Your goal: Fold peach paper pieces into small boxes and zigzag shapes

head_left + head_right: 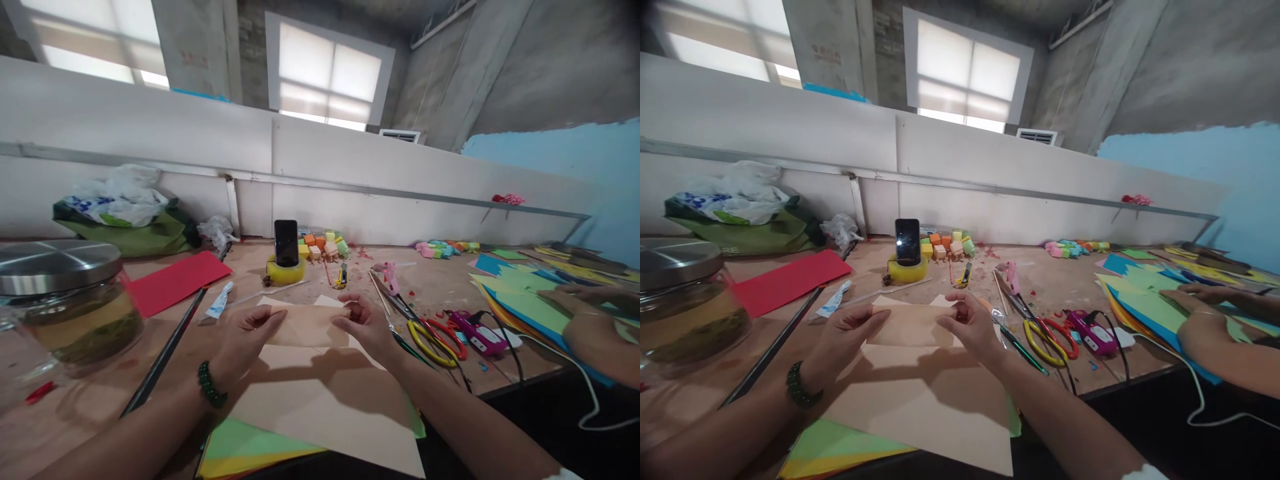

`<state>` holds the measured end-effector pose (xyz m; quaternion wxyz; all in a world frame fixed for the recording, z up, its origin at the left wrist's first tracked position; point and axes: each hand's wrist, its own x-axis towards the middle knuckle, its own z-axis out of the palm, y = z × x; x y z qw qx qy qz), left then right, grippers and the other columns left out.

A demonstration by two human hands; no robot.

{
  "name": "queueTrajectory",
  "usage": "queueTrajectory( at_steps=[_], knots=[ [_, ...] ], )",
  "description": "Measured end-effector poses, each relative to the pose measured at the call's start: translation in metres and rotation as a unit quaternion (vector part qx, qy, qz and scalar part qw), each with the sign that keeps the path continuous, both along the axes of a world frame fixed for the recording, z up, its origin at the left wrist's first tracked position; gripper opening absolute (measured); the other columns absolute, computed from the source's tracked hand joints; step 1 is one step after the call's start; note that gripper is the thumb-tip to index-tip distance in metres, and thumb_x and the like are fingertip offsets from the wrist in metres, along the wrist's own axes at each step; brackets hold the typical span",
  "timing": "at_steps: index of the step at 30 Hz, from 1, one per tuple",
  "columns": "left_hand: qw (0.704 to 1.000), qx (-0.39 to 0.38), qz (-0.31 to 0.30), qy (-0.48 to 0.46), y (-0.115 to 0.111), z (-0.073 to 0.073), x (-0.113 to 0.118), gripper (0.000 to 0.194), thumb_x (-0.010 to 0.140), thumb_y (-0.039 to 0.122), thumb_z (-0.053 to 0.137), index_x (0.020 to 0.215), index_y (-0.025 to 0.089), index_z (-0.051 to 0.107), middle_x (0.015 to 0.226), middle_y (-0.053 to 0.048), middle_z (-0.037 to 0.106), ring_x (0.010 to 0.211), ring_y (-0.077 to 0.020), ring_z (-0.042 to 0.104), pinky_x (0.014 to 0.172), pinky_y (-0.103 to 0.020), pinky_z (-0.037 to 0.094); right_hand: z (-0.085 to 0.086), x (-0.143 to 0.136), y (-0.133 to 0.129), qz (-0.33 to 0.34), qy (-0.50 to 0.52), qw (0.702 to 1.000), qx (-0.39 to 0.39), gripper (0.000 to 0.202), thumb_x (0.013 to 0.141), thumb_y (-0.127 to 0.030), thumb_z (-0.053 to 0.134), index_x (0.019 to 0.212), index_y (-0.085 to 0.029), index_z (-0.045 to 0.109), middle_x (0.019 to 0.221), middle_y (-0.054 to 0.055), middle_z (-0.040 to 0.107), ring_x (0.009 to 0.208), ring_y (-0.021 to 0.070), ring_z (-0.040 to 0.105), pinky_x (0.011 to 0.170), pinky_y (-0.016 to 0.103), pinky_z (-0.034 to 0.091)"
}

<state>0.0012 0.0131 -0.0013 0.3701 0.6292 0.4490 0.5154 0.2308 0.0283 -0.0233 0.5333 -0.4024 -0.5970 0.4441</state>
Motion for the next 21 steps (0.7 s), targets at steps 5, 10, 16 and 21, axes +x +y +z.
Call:
queueTrajectory(
  at_steps=[5,10,16,21],
  knots=[
    [1.000,-0.005,0.001,-0.001,0.0005,-0.0008,-0.0004,0.045,0.069,0.053,0.064,0.049,0.017,0.046,0.050,0.004,0.035,0.051,-0.0090,0.031,0.045,-0.020,0.027,-0.0027,0.0007,0.0005,-0.005,0.002,1.000,0.011,0.051,0.062,-0.047,0.081,0.096,-0.020,0.054,0.060,-0.006,0.059,0.056,0.0115,0.057,0.055,0.024,0.045],
    [1.000,-0.028,-0.009,-0.012,0.0004,-0.0023,-0.0015,0.042,0.069,0.054,0.063,0.054,0.015,0.054,0.053,0.003,0.044,0.053,-0.0099,0.037,0.048,-0.021,0.031,-0.0028,-0.0001,0.0009,-0.015,-0.012,0.999,0.031,0.049,0.063,-0.049,0.079,0.095,-0.020,0.055,0.062,-0.004,0.062,0.055,0.0120,0.057,0.054,0.024,0.045],
    [0.999,-0.030,-0.017,-0.012,-0.0018,-0.0020,-0.0013,0.044,0.069,0.055,0.062,0.054,0.014,0.057,0.052,0.003,0.044,0.053,-0.0097,0.037,0.048,-0.021,0.031,-0.0040,0.0003,0.0006,-0.032,-0.024,0.998,0.049,0.046,0.066,-0.047,0.077,0.096,-0.019,0.056,0.062,-0.004,0.060,0.055,0.0117,0.055,0.052,0.023,0.044],
    [0.999,-0.039,-0.026,-0.019,-0.0018,-0.0027,-0.0016,0.046,0.069,0.058,0.062,0.053,0.015,0.055,0.053,0.002,0.043,0.053,-0.0099,0.036,0.048,-0.022,0.031,-0.0066,0.0021,0.0019,-0.044,-0.049,0.996,0.068,0.046,0.068,-0.049,0.075,0.097,-0.019,0.056,0.060,-0.004,0.058,0.054,0.0118,0.053,0.051,0.024,0.044]
  ],
)
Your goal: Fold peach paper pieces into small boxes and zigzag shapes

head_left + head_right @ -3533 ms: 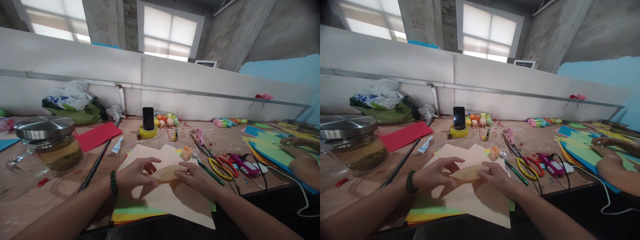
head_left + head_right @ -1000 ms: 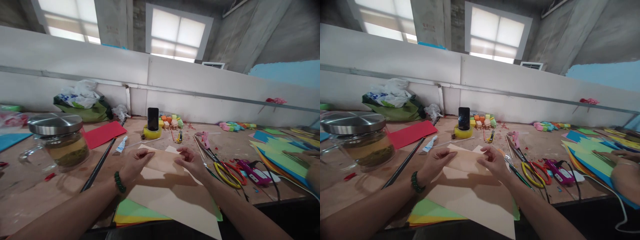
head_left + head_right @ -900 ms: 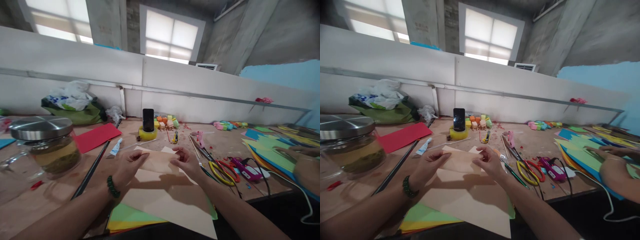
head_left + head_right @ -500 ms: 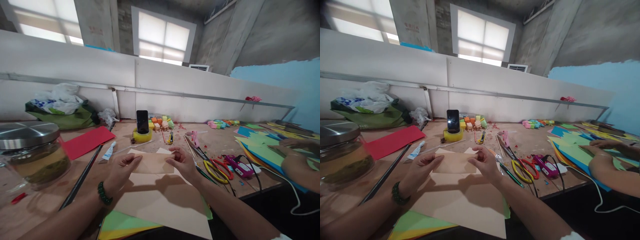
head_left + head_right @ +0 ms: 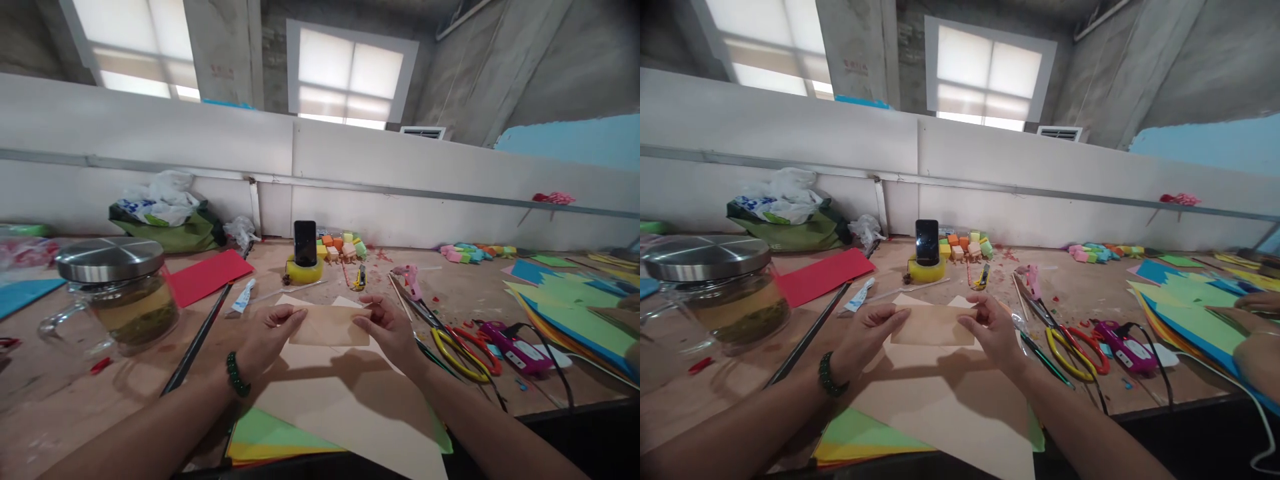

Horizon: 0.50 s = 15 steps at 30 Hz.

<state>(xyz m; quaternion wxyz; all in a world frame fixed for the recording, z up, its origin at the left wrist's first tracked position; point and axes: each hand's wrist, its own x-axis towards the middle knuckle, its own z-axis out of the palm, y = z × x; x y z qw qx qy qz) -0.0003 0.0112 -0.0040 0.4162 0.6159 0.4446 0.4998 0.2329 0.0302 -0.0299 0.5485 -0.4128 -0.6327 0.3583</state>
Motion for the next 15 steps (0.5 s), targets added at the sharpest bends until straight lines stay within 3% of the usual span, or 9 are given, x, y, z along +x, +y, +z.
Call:
queueTrajectory(
  at_steps=[8,15],
  knots=[
    [1.000,0.020,-0.006,0.005,0.0001,-0.0017,-0.0012,0.049,0.071,0.058,0.061,0.049,0.016,0.047,0.051,0.004,0.033,0.052,-0.0088,0.030,0.047,-0.022,0.025,-0.0007,0.0005,-0.0009,0.004,-0.008,1.000,0.007,0.046,0.070,-0.051,0.074,0.097,-0.019,0.055,0.060,-0.004,0.058,0.055,0.0129,0.056,0.053,0.024,0.046],
    [1.000,0.006,-0.013,0.004,-0.0021,0.0013,0.0005,0.046,0.071,0.057,0.060,0.053,0.015,0.051,0.053,0.003,0.042,0.053,-0.0097,0.036,0.049,-0.022,0.030,-0.0007,0.0004,-0.0025,0.010,-0.017,1.000,0.019,0.041,0.073,-0.047,0.072,0.099,-0.019,0.055,0.065,-0.003,0.058,0.058,0.0126,0.056,0.052,0.023,0.045]
  ],
)
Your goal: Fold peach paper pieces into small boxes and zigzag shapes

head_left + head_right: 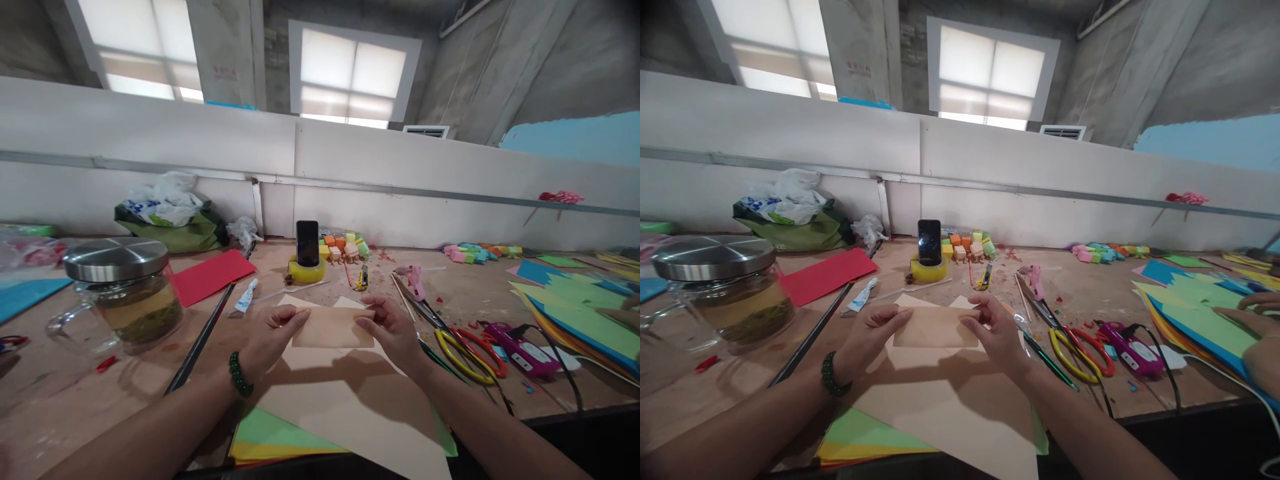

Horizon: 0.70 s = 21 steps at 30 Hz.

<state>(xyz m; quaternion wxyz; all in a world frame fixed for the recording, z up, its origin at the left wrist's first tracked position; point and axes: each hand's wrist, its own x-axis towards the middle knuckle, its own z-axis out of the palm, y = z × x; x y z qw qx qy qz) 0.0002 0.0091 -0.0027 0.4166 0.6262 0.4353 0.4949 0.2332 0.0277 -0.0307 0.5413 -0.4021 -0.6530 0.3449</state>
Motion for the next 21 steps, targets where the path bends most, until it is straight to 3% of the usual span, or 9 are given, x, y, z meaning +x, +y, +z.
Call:
queueTrajectory(
  at_steps=[4,8,11,14,16,19,21],
  knots=[
    [1.000,0.017,0.001,0.025,0.002,0.004,-0.001,0.045,0.072,0.053,0.057,0.048,0.018,0.043,0.049,0.004,0.037,0.051,-0.0091,0.033,0.048,-0.021,0.028,-0.003,0.002,0.002,-0.006,-0.020,1.000,0.001,0.039,0.075,-0.044,0.070,0.101,-0.019,0.054,0.065,-0.003,0.057,0.060,0.0130,0.055,0.054,0.024,0.044],
    [0.990,-0.019,-0.020,0.138,0.009,0.000,-0.007,0.042,0.070,0.046,0.053,0.043,0.020,0.036,0.042,0.005,0.034,0.044,-0.0083,0.030,0.043,-0.022,0.022,-0.006,0.002,0.005,0.007,-0.090,0.996,-0.015,0.034,0.076,-0.035,0.066,0.104,-0.019,0.054,0.061,-0.005,0.053,0.058,0.0124,0.050,0.055,0.024,0.041],
    [0.962,-0.055,-0.023,0.266,0.011,-0.006,-0.010,0.035,0.068,0.034,0.051,0.041,0.020,0.035,0.037,0.005,0.033,0.041,-0.0090,0.030,0.041,-0.022,0.018,-0.008,-0.001,0.003,0.021,-0.173,0.984,-0.043,0.032,0.074,-0.026,0.064,0.104,-0.019,0.056,0.057,-0.008,0.045,0.055,0.0111,0.044,0.053,0.023,0.036],
    [0.918,-0.033,-0.005,0.394,0.007,-0.007,-0.010,0.030,0.068,0.024,0.049,0.041,0.020,0.036,0.038,0.005,0.032,0.042,-0.0102,0.033,0.044,-0.024,0.019,-0.008,-0.005,-0.001,0.040,-0.231,0.969,-0.081,0.031,0.074,-0.020,0.061,0.105,-0.019,0.058,0.060,-0.007,0.047,0.055,0.0107,0.044,0.052,0.022,0.033],
    [0.883,-0.006,0.006,0.470,0.004,-0.005,-0.008,0.024,0.070,0.020,0.049,0.046,0.019,0.044,0.044,0.003,0.041,0.047,-0.0125,0.040,0.047,-0.025,0.025,-0.007,-0.006,-0.003,0.043,-0.257,0.961,-0.091,0.032,0.073,-0.016,0.061,0.106,-0.019,0.059,0.062,-0.006,0.049,0.057,0.0107,0.046,0.053,0.022,0.034],
    [0.856,0.098,0.012,0.508,0.001,-0.002,-0.005,0.009,0.072,0.015,0.053,0.076,0.017,0.061,0.077,-0.005,0.062,0.072,-0.0194,0.055,0.063,-0.029,0.040,-0.005,-0.007,-0.004,0.044,-0.296,0.950,-0.091,0.031,0.076,-0.018,0.061,0.107,-0.020,0.059,0.063,-0.005,0.052,0.057,0.0111,0.048,0.054,0.022,0.036],
    [0.850,0.182,-0.059,0.490,0.003,-0.002,-0.005,0.017,0.078,0.013,0.052,0.090,0.017,0.063,0.095,-0.008,0.064,0.086,-0.0212,0.056,0.074,-0.032,0.042,-0.004,-0.007,-0.003,0.038,-0.322,0.943,-0.073,0.029,0.078,-0.023,0.063,0.107,-0.019,0.061,0.068,-0.003,0.057,0.060,0.0120,0.052,0.055,0.023,0.039]
  ],
)
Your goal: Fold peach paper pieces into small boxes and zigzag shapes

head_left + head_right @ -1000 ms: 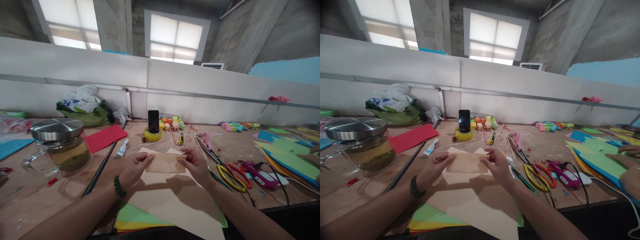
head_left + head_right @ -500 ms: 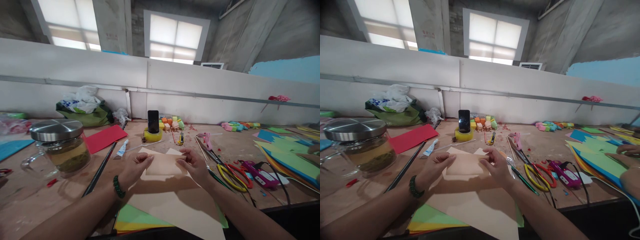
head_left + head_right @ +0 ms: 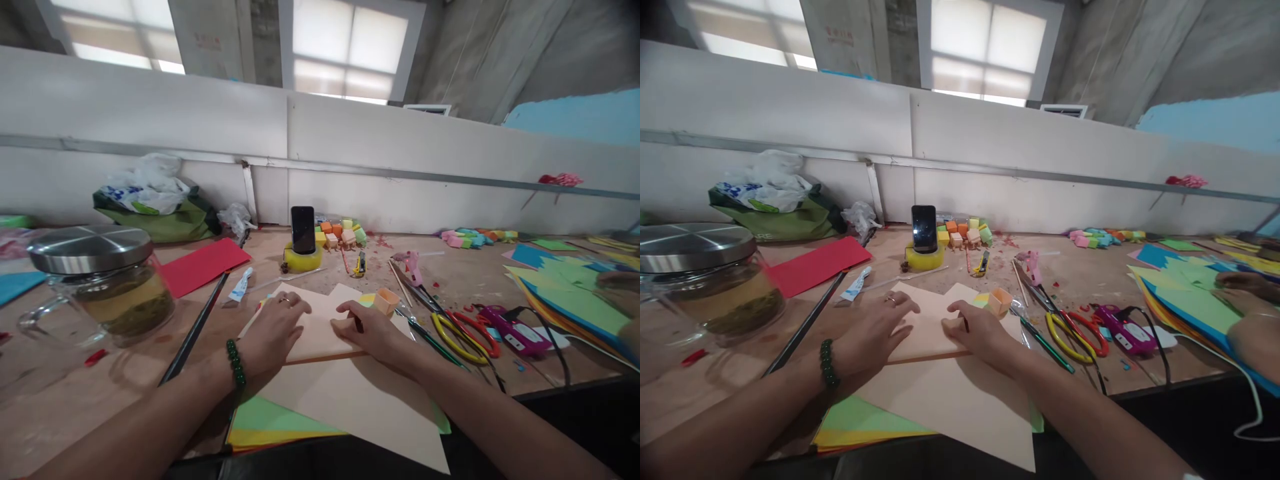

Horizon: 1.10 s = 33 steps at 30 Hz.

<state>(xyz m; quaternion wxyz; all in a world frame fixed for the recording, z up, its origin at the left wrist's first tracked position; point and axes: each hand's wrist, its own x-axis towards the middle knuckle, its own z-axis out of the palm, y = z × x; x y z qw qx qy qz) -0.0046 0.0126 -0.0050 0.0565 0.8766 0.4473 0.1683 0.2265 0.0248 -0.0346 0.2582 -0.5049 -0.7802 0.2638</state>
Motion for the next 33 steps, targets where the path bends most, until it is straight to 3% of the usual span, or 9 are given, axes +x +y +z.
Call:
queueTrajectory(
  at_steps=[2,4,8,14,17,21,28,30,33],
  knots=[
    [0.993,-0.024,-0.114,-0.001,0.003,-0.001,0.000,0.020,0.086,0.014,0.046,0.087,0.018,0.066,0.094,-0.008,0.066,0.087,-0.0195,0.058,0.078,-0.030,0.041,0.000,0.001,0.002,0.007,-0.020,0.999,0.048,0.026,0.079,-0.023,0.064,0.105,-0.018,0.063,0.082,0.002,0.063,0.069,0.0140,0.057,0.062,0.026,0.045],
    [0.983,-0.060,-0.172,-0.001,0.006,-0.001,-0.001,0.026,0.090,0.015,0.044,0.083,0.018,0.069,0.090,-0.006,0.069,0.083,-0.0173,0.060,0.079,-0.030,0.039,0.000,0.001,0.004,0.042,-0.028,0.993,0.107,0.019,0.081,-0.019,0.063,0.099,-0.018,0.066,0.097,0.008,0.066,0.084,0.0172,0.059,0.074,0.030,0.049],
    [0.980,-0.076,-0.184,0.009,0.004,0.004,-0.004,0.029,0.091,0.016,0.045,0.090,0.023,0.073,0.091,-0.003,0.072,0.083,-0.0157,0.062,0.080,-0.030,0.035,0.004,-0.001,0.004,0.188,-0.027,0.969,0.159,0.016,0.088,-0.012,0.055,0.086,-0.018,0.070,0.091,0.007,0.071,0.090,0.0183,0.059,0.082,0.032,0.048],
    [0.978,-0.053,-0.200,0.037,-0.006,0.009,-0.006,0.030,0.086,0.012,0.050,0.094,0.029,0.074,0.083,-0.002,0.068,0.073,-0.0153,0.059,0.072,-0.029,0.035,0.018,-0.005,-0.007,0.326,-0.052,0.933,0.141,0.021,0.093,-0.017,0.052,0.096,-0.018,0.072,0.092,0.007,0.072,0.085,0.0157,0.060,0.076,0.027,0.048],
    [0.976,-0.038,-0.210,0.052,-0.010,0.011,-0.005,0.029,0.085,0.011,0.051,0.090,0.028,0.074,0.073,-0.001,0.062,0.067,-0.0153,0.055,0.066,-0.028,0.033,0.024,-0.005,-0.013,0.346,-0.081,0.922,0.154,0.023,0.092,-0.012,0.049,0.098,-0.018,0.071,0.097,0.006,0.071,0.088,0.0159,0.060,0.076,0.027,0.047],
    [0.974,-0.023,-0.217,0.063,-0.013,0.012,-0.003,0.023,0.089,0.024,0.052,0.077,0.025,0.072,0.068,-0.001,0.056,0.064,-0.0146,0.052,0.068,-0.030,0.032,0.030,-0.007,-0.017,0.360,-0.142,0.902,0.190,0.024,0.092,-0.010,0.047,0.099,-0.017,0.069,0.098,0.007,0.070,0.089,0.0168,0.058,0.076,0.028,0.046],
    [0.975,-0.024,-0.212,0.063,-0.016,0.013,-0.002,0.026,0.089,0.024,0.051,0.071,0.023,0.069,0.067,0.000,0.054,0.066,-0.0150,0.052,0.069,-0.031,0.030,0.031,-0.005,-0.021,0.410,-0.289,0.816,0.287,0.022,0.095,-0.012,0.043,0.085,-0.015,0.063,0.082,0.007,0.065,0.078,0.0182,0.052,0.074,0.031,0.046],
    [0.975,-0.025,-0.209,0.067,-0.016,0.013,-0.002,0.027,0.089,0.025,0.051,0.069,0.022,0.068,0.067,-0.001,0.054,0.066,-0.0150,0.052,0.070,-0.031,0.030,0.030,0.000,-0.022,0.405,-0.310,0.808,0.296,0.027,0.096,-0.011,0.039,0.081,-0.014,0.061,0.078,0.007,0.062,0.074,0.0178,0.051,0.072,0.030,0.045],
    [0.976,-0.033,-0.204,0.070,-0.016,0.012,-0.003,0.027,0.090,0.026,0.050,0.070,0.023,0.068,0.069,-0.001,0.056,0.070,-0.0160,0.054,0.075,-0.032,0.031,0.029,0.012,-0.025,0.381,-0.311,0.820,0.291,0.028,0.097,-0.011,0.037,0.082,-0.014,0.061,0.077,0.007,0.061,0.073,0.0175,0.050,0.070,0.030,0.045]
  ],
)
